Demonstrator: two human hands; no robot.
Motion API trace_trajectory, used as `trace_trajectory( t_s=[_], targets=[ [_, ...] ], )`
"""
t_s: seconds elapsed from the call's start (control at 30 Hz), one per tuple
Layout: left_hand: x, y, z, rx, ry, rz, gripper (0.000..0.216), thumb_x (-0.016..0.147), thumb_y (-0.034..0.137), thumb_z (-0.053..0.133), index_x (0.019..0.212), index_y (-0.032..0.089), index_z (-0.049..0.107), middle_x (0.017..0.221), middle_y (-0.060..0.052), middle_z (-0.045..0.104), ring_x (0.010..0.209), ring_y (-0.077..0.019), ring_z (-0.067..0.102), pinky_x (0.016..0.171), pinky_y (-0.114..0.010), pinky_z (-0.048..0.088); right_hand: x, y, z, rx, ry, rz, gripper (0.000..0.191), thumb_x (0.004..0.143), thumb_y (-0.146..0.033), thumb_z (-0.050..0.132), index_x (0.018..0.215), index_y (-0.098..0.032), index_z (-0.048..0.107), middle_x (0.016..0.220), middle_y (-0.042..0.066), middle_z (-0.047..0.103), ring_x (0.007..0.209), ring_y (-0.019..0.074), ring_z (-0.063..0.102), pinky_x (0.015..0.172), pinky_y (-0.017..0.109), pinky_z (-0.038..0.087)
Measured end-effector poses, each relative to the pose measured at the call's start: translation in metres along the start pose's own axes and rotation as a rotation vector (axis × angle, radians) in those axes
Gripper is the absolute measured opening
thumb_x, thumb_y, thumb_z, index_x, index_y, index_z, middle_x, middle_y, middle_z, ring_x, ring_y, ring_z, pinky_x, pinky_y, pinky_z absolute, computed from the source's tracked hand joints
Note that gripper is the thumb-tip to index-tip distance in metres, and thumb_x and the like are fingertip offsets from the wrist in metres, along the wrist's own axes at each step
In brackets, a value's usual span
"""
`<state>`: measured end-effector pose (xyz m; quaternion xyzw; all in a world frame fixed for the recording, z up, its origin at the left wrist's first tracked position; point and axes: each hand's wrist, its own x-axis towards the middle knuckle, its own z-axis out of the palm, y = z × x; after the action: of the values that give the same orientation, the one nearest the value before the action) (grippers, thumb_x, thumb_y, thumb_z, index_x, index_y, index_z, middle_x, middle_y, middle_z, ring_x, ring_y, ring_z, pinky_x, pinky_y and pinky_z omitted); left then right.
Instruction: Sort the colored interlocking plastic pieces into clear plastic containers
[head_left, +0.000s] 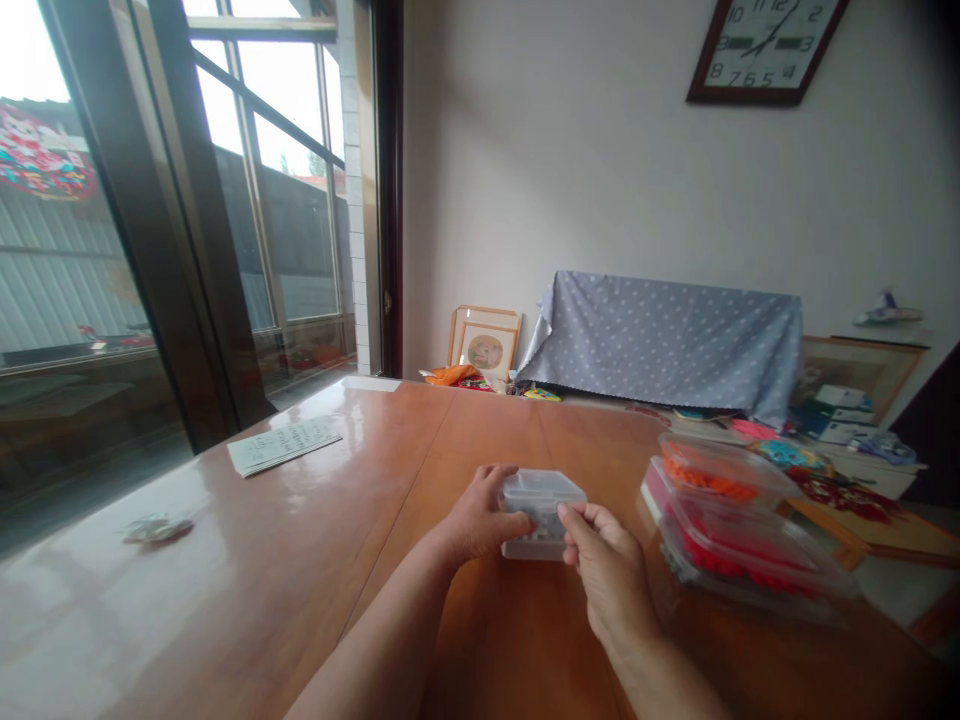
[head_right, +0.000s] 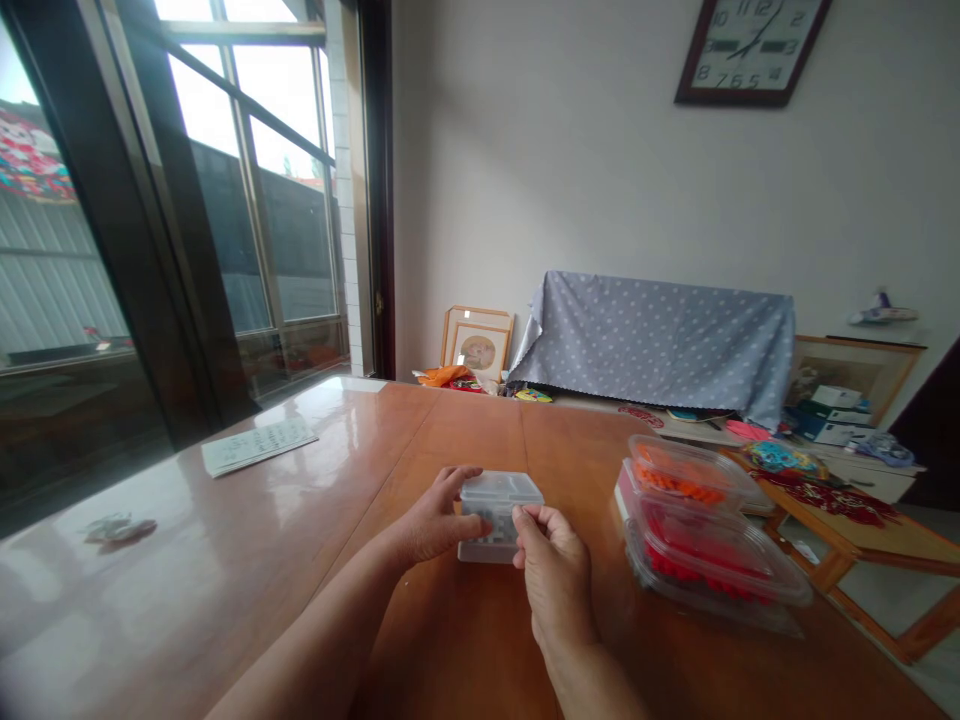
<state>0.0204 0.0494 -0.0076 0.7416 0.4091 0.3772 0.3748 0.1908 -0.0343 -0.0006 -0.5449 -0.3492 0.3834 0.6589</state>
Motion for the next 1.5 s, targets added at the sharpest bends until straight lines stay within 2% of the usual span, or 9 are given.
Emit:
trace_trajectory(
  t_s=[0.23,0.83,1.0,1.3,1.5],
  targets=[
    [-0.001,0.005,-0.001,-0.020,-0.014,-0.027,0.077,0.066,0.032,0.082,0.138,0.023,0.056,0.140,-0.009,0.046,0.112,-0.0235,0.057,0.095,-0.032,0.050,-0.001,-0.004,0.003,-0.009,0.028,-0.048,0.045,0.065,-0.058,0.083,0.083,-0.019,0.068,0.060,-0.003,0.057,0.050,0.0113,0.049,0.049,0.025,0.040],
    [-0.005,0.003,-0.003,0.037,-0.030,0.014,0.080,0.064,0.033,0.084,0.138,0.023,0.054,0.141,-0.009,0.046,0.121,-0.0266,0.054,0.103,-0.035,0.047,-0.005,-0.002,-0.007,-0.068,-0.090,-0.072,0.031,0.083,-0.050,0.072,0.082,-0.020,0.065,0.059,-0.006,0.049,0.053,0.0090,0.043,0.053,0.022,0.036],
    [-0.005,0.003,-0.002,0.038,-0.026,0.012,0.080,0.065,0.033,0.083,0.139,0.024,0.054,0.141,-0.009,0.046,0.119,-0.0257,0.055,0.100,-0.034,0.049,-0.005,-0.001,-0.008,-0.067,-0.090,-0.058,0.032,0.082,-0.050,0.073,0.079,-0.020,0.064,0.059,-0.005,0.050,0.053,0.0096,0.044,0.052,0.023,0.036],
    [-0.004,0.003,-0.002,0.039,-0.023,0.023,0.082,0.065,0.031,0.083,0.140,0.021,0.053,0.141,-0.010,0.046,0.124,-0.0271,0.053,0.106,-0.035,0.046,-0.004,-0.002,-0.008,-0.059,-0.092,-0.058,0.033,0.080,-0.051,0.074,0.078,-0.019,0.064,0.061,-0.005,0.052,0.052,0.0098,0.044,0.051,0.023,0.037],
    [-0.004,0.001,-0.002,0.023,-0.017,0.036,0.080,0.066,0.031,0.083,0.140,0.024,0.054,0.141,-0.009,0.046,0.126,-0.0272,0.052,0.106,-0.035,0.046,-0.004,0.000,-0.007,-0.047,-0.085,-0.040,0.035,0.079,-0.053,0.074,0.078,-0.019,0.064,0.062,-0.004,0.054,0.052,0.0104,0.047,0.052,0.024,0.039]
  ],
)
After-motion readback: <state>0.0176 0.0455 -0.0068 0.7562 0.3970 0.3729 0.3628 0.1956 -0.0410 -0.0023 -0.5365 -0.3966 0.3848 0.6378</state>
